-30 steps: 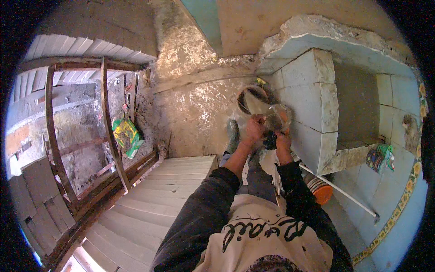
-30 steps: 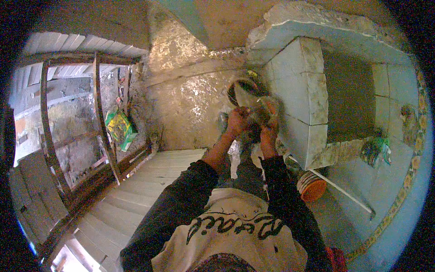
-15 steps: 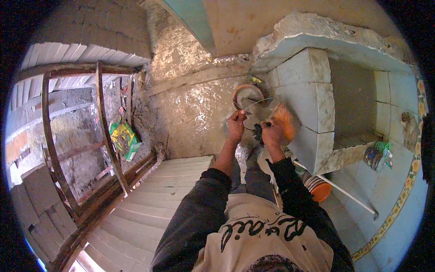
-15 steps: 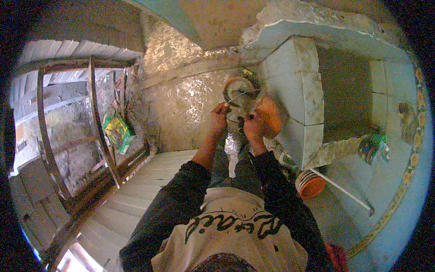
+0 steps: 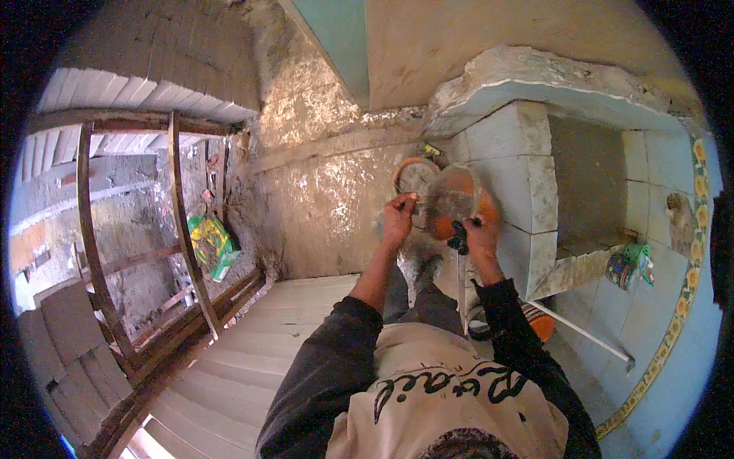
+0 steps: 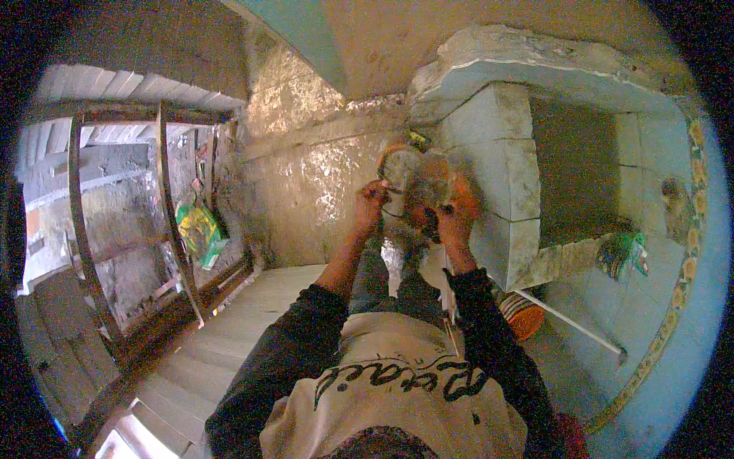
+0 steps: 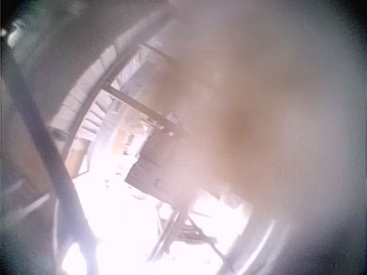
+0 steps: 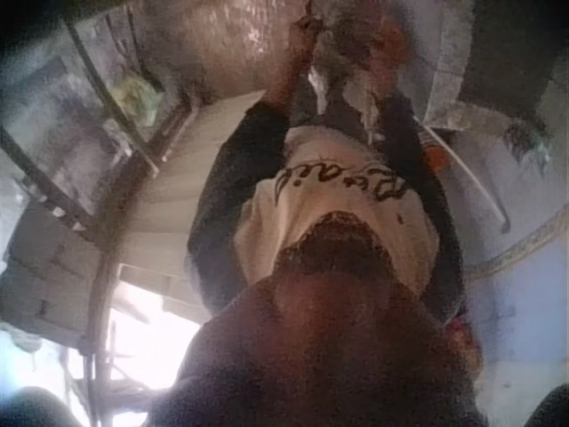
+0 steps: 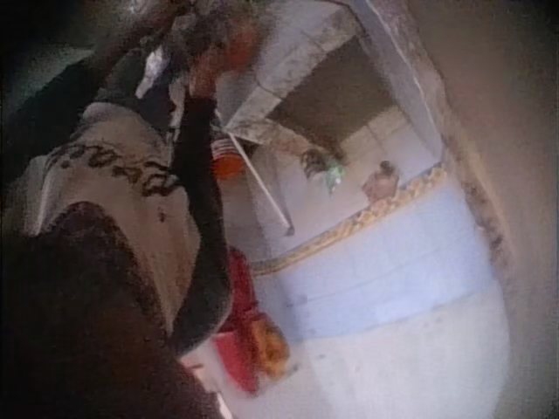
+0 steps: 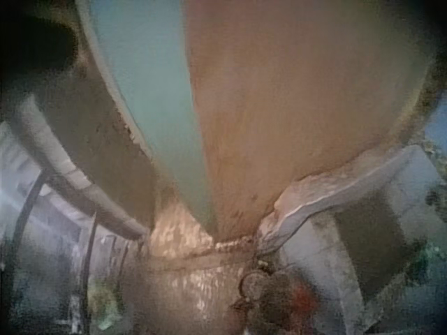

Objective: The person washes an orange plastic basin using a dark cloth and water from a tap. They scrub the basin's interior and exterior, rinse it, and repeat the process with a second, lighter-colored basin.

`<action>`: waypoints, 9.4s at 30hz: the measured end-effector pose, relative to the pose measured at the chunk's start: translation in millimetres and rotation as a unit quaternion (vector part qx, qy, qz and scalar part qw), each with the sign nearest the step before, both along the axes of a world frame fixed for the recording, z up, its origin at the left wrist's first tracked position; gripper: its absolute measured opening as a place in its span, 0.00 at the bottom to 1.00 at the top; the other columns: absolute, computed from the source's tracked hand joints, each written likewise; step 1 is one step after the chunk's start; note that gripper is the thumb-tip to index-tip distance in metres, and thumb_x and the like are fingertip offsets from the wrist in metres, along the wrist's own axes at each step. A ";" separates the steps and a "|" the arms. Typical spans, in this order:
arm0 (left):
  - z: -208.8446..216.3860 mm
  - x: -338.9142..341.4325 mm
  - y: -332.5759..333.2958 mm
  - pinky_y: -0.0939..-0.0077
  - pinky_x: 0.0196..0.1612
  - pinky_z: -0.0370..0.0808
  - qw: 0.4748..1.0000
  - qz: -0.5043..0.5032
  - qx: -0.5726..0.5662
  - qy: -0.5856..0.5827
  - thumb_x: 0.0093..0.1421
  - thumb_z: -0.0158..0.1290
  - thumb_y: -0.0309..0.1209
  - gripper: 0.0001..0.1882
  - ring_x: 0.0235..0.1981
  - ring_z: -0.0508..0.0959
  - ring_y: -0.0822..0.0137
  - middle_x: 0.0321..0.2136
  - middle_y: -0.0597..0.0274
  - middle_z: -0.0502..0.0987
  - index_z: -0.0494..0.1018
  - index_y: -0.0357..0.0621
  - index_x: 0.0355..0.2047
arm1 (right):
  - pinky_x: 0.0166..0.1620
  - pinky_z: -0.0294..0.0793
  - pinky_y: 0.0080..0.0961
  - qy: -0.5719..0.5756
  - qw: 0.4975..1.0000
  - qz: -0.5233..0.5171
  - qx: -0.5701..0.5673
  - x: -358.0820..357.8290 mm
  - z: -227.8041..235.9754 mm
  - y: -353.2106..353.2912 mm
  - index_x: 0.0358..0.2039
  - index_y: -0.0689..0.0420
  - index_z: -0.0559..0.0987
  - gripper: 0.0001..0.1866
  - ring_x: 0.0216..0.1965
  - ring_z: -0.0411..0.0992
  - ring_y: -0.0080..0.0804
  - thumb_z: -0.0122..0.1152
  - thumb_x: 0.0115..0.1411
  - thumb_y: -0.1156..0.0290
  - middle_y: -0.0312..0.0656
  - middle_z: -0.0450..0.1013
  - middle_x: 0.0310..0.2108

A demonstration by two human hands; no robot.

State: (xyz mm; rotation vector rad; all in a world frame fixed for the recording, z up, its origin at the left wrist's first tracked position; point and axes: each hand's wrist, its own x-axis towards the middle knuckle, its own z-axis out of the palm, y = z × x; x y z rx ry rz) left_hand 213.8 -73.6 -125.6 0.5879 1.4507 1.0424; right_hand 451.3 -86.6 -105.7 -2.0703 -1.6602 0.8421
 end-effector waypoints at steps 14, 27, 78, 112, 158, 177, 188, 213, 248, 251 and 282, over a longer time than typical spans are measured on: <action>84.6 -105.0 35.6 0.71 0.37 0.80 0.997 0.049 0.039 0.036 0.67 0.61 0.43 0.19 0.30 0.77 0.72 0.28 0.64 0.78 0.81 0.35 0.42 | 0.42 0.72 0.23 0.379 0.892 -0.169 -0.179 -26.3 129.9 -2.5 0.38 0.60 0.80 0.15 0.35 0.72 0.23 0.72 0.61 0.61 0.34 0.76 0.35; 193.3 14.5 -19.2 0.47 0.55 0.73 0.704 -0.431 0.385 0.413 0.56 0.61 0.22 0.22 0.49 0.78 0.42 0.48 0.46 0.80 0.76 0.42 0.53 | 0.49 0.75 0.28 0.506 0.803 -0.284 0.135 -47.2 198.4 -17.6 0.45 0.62 0.83 0.15 0.43 0.75 0.29 0.68 0.57 0.74 0.37 0.80 0.41; 133.3 339.6 -309.8 0.67 0.49 0.78 0.114 -0.951 0.244 0.152 0.63 0.63 0.30 0.31 0.45 0.80 0.60 0.56 0.48 0.77 0.68 0.36 0.65 | 0.40 0.81 0.43 -0.067 -0.211 -0.824 0.522 -233.6 25.6 -964.6 0.48 0.60 0.80 0.28 0.36 0.81 0.42 0.55 0.71 0.44 0.43 0.82 0.41; 162.2 420.7 -517.9 0.62 0.55 0.78 0.022 -0.944 0.254 0.209 0.67 0.61 0.36 0.30 0.52 0.82 0.55 0.56 0.43 0.78 0.67 0.36 0.65 | 0.47 0.78 0.33 -0.238 -0.088 -0.959 0.127 -126.0 115.2 -1163.0 0.48 0.63 0.84 0.31 0.39 0.81 0.39 0.60 0.67 0.43 0.49 0.83 0.40; 156.6 420.2 -441.6 0.61 0.57 0.75 0.059 -0.935 0.244 0.251 0.68 0.59 0.37 0.27 0.53 0.80 0.56 0.50 0.44 0.80 0.69 0.34 0.63 | 0.47 0.78 0.44 -0.305 0.104 -0.927 -0.191 -128.3 80.7 -1150.8 0.39 0.56 0.85 0.19 0.42 0.81 0.50 0.51 0.68 0.56 0.52 0.82 0.39; 175.0 405.4 -416.1 0.63 0.58 0.75 0.132 -0.932 0.255 0.222 0.68 0.59 0.35 0.27 0.54 0.80 0.56 0.54 0.48 0.80 0.68 0.38 0.64 | 0.45 0.74 0.53 -0.108 0.008 -0.993 -0.048 -85.9 63.8 -1013.2 0.38 0.63 0.80 0.28 0.43 0.75 0.66 0.49 0.70 0.46 0.62 0.78 0.37; 156.5 382.7 -441.3 0.59 0.57 0.77 0.268 -0.953 -0.088 0.110 0.68 0.58 0.52 0.39 0.59 0.76 0.50 0.66 0.51 0.70 0.61 0.40 0.70 | 0.42 0.74 0.50 -0.193 0.469 -0.862 0.009 -31.0 99.5 -759.7 0.36 0.55 0.80 0.08 0.44 0.75 0.53 0.64 0.58 0.66 0.48 0.76 0.39; 247.8 319.9 -209.3 0.74 0.41 0.77 0.819 -0.552 -0.028 -0.156 0.58 0.54 0.14 0.29 0.38 0.77 0.71 0.40 0.69 0.76 0.68 0.46 0.59 | 0.52 0.65 0.42 -0.213 0.898 -0.353 0.154 72.1 243.5 -440.4 0.52 0.55 0.79 0.21 0.45 0.67 0.45 0.64 0.55 0.75 0.43 0.69 0.38; 49.1 470.1 196.3 0.57 0.47 0.81 0.952 -0.201 0.067 -0.223 0.60 0.61 0.23 0.32 0.51 0.78 0.58 0.59 0.59 0.72 0.64 0.52 0.63 | 0.45 0.76 0.33 0.275 0.751 -0.537 0.266 321.6 30.7 34.8 0.51 0.53 0.79 0.15 0.43 0.77 0.37 0.67 0.64 0.69 0.38 0.79 0.41; -1.5 454.5 187.5 0.52 0.46 0.82 0.967 -0.162 -0.034 -0.192 0.61 0.61 0.24 0.30 0.50 0.78 0.57 0.58 0.58 0.73 0.65 0.54 0.62 | 0.45 0.75 0.35 0.114 0.806 -0.543 0.206 304.3 -0.2 47.8 0.54 0.52 0.78 0.17 0.44 0.77 0.37 0.66 0.64 0.70 0.38 0.79 0.40; -49.2 439.6 230.5 0.55 0.33 0.82 0.852 -0.350 0.267 0.284 0.60 0.66 0.37 0.24 0.36 0.83 0.56 0.42 0.55 0.81 0.75 0.41 0.53 | 0.43 0.79 0.50 -0.163 0.947 -0.265 0.075 338.1 41.0 168.6 0.52 0.56 0.78 0.15 0.43 0.79 0.55 0.51 0.67 0.72 0.54 0.79 0.45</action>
